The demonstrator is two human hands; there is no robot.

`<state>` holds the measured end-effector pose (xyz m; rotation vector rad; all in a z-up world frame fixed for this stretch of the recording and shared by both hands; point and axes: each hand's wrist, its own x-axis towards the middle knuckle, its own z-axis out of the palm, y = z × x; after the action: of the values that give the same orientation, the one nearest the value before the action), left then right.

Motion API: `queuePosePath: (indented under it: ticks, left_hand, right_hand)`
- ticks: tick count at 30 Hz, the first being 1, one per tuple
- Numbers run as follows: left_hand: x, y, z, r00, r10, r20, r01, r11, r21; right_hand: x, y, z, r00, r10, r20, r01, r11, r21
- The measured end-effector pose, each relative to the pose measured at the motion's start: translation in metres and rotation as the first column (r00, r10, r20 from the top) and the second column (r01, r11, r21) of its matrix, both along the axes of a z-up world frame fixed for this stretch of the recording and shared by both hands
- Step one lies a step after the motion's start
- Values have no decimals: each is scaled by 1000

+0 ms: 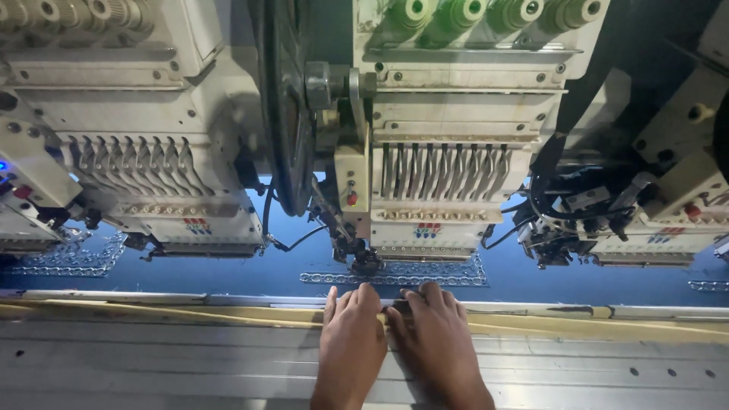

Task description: Operating an industrial multi-head embroidery machine, including threading and using the control panel.

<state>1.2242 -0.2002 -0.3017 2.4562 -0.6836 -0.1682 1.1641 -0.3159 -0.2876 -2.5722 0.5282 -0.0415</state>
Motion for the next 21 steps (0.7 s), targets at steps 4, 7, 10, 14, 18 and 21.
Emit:
queuePosePath:
  ticks: [4, 7, 10, 14, 18, 21]
  left_hand:
    - [1, 0, -6, 1000, 15, 20, -14, 999, -36]
    - [-1, 1, -8, 999, 13, 37, -12, 999, -43]
    - [-1, -1, -3, 999, 22, 34, -21, 999, -38]
    - [-2, -2, 0, 999, 18, 27, -18, 1000, -3]
    - [-1, -2, -10, 995, 9, 101, -4, 999, -41]
    - [-1, -3, -8, 998, 16, 63, -17, 1000, 12]
  right_hand:
    - [0, -5, -10, 999, 31, 28, -31, 999, -8]
    - [-6, -3, 1, 999, 31, 12, -31, 1000, -5]
    - [5, -22, -34, 996, 78, 30, -77, 996, -50]
    - [7, -26, -42, 993, 96, 63, -91, 992, -91]
    - [11, -33, -52, 993, 119, -4, -119, 985, -128]
    - [9, -27, -41, 997, 71, 2, -71, 996, -58]
